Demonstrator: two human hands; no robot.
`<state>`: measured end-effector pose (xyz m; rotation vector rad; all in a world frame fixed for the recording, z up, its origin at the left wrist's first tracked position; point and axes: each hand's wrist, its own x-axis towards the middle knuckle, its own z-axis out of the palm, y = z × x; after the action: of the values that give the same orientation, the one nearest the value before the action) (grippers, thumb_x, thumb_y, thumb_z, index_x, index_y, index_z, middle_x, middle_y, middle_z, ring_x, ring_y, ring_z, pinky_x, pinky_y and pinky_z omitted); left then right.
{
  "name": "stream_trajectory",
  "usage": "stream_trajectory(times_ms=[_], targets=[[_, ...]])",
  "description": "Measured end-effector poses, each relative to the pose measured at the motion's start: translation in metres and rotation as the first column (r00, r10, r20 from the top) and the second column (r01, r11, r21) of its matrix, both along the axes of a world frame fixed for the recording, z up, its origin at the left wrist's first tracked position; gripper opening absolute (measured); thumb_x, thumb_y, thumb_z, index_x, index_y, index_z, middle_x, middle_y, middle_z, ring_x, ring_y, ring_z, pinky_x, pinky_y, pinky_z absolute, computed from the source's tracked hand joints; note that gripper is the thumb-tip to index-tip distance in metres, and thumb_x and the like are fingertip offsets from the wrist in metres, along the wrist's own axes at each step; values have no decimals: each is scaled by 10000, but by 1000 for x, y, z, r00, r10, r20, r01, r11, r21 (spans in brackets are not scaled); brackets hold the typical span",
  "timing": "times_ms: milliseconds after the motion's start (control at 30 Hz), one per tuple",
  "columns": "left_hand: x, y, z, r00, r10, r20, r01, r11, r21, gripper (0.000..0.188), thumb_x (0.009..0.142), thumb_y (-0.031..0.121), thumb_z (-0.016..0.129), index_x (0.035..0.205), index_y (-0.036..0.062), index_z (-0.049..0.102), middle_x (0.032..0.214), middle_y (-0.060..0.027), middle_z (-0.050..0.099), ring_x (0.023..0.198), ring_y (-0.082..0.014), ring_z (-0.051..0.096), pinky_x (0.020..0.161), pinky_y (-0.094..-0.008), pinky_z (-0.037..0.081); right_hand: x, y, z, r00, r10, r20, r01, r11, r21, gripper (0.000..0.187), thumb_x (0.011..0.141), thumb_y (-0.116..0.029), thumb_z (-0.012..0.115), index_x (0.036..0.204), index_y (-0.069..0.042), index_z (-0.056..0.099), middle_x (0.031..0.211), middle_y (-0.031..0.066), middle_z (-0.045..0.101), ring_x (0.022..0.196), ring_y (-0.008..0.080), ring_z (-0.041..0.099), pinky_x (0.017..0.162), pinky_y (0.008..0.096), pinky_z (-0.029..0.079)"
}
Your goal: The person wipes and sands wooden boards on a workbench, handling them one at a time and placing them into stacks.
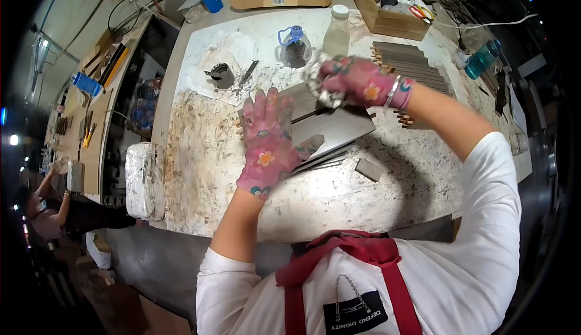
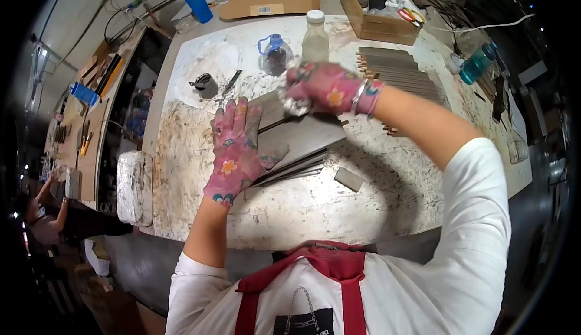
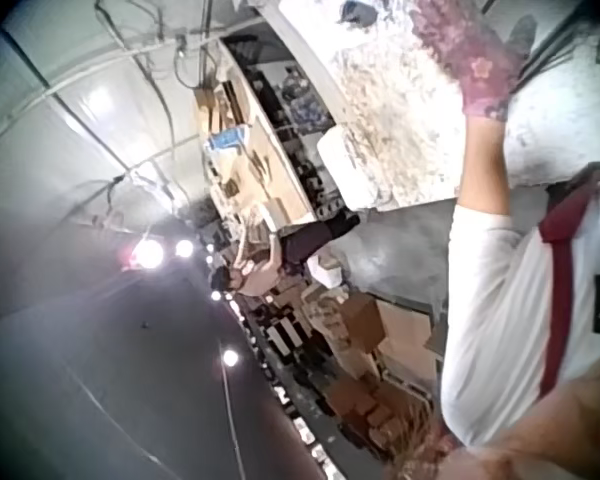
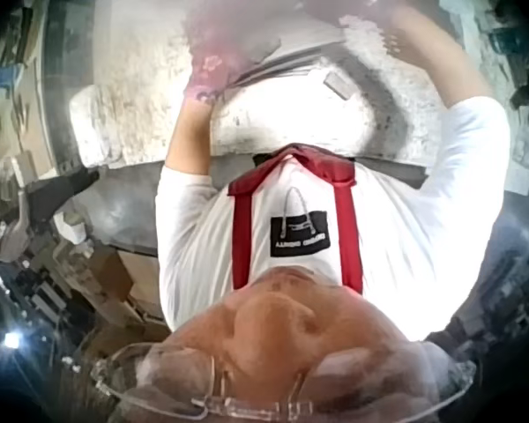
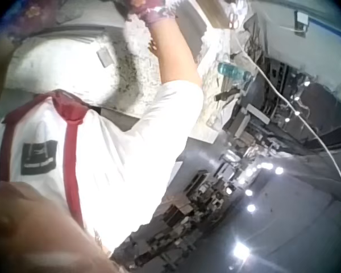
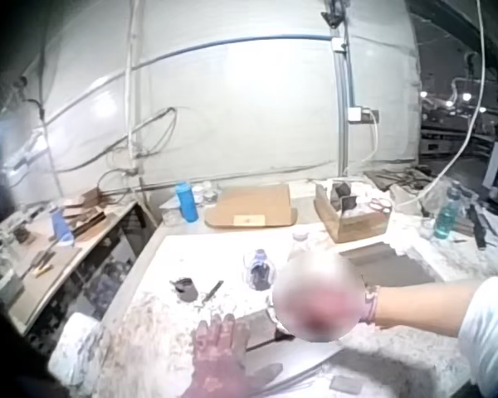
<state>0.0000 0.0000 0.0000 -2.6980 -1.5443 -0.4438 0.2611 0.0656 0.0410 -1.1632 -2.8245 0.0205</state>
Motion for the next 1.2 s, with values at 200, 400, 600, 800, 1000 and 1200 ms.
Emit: stream_trajectory(times_ms=[200,400,600,800,1000,1200], targets=[[-9,35,11,1000,1,-23,4,981,193,898,801,652,648,1421,23,484,1489,-218,406,1416,-410,320,1179,-545,197,-27,47,33,985,80,-151,-39,966,256,251,811,-221,703,1045,-141,663,1070,95,611,1019,317,625,816,420,532],[-3,12,-7,993,-70,94,57,989,134,918,784,690,636,1390,11,517,1495,-234,399,1433,-415,284,1190,-554,143,5,23,6,990,-105,92,101,994,44,248,832,-211,693,1080,-198,679,1054,98,611,996,303,635,825,404,535],[-2,5,3,995,-66,71,59,994,91,891,800,648,649,1385,-9,507,1483,-246,401,1420,-428,301,1184,-568,156,-29,23,7,978,-97,-184,106,994,39,207,823,-186,656,1029,-204,657,1061,57,594,986,302,622,818,414,531],[-1,5,8,997,-56,58,54,998,44,885,778,611,697,1407,22,494,1497,-230,399,1427,-409,305,1182,-559,178,29,19,2,993,-34,-116,33,999,-11,393,718,-99,751,1078,-235,673,1098,43,594,1025,273,622,822,401,543],[-1,5,7,997,-38,67,36,999,21,872,757,546,748,1421,45,484,1521,-202,378,1442,-395,289,1182,-550,189,-9,-1,2,997,54,-50,-52,998,45,353,733,-40,682,1051,-191,652,1140,52,590,1057,274,615,834,409,551],[-1,4,9,997,-35,63,36,999,-9,862,756,510,767,1419,40,481,1542,-183,347,1444,-395,282,1184,-549,190,21,15,25,974,-225,15,225,974,-35,258,768,-116,704,1012,-178,649,992,85,611,854,317,645,726,447,531]])
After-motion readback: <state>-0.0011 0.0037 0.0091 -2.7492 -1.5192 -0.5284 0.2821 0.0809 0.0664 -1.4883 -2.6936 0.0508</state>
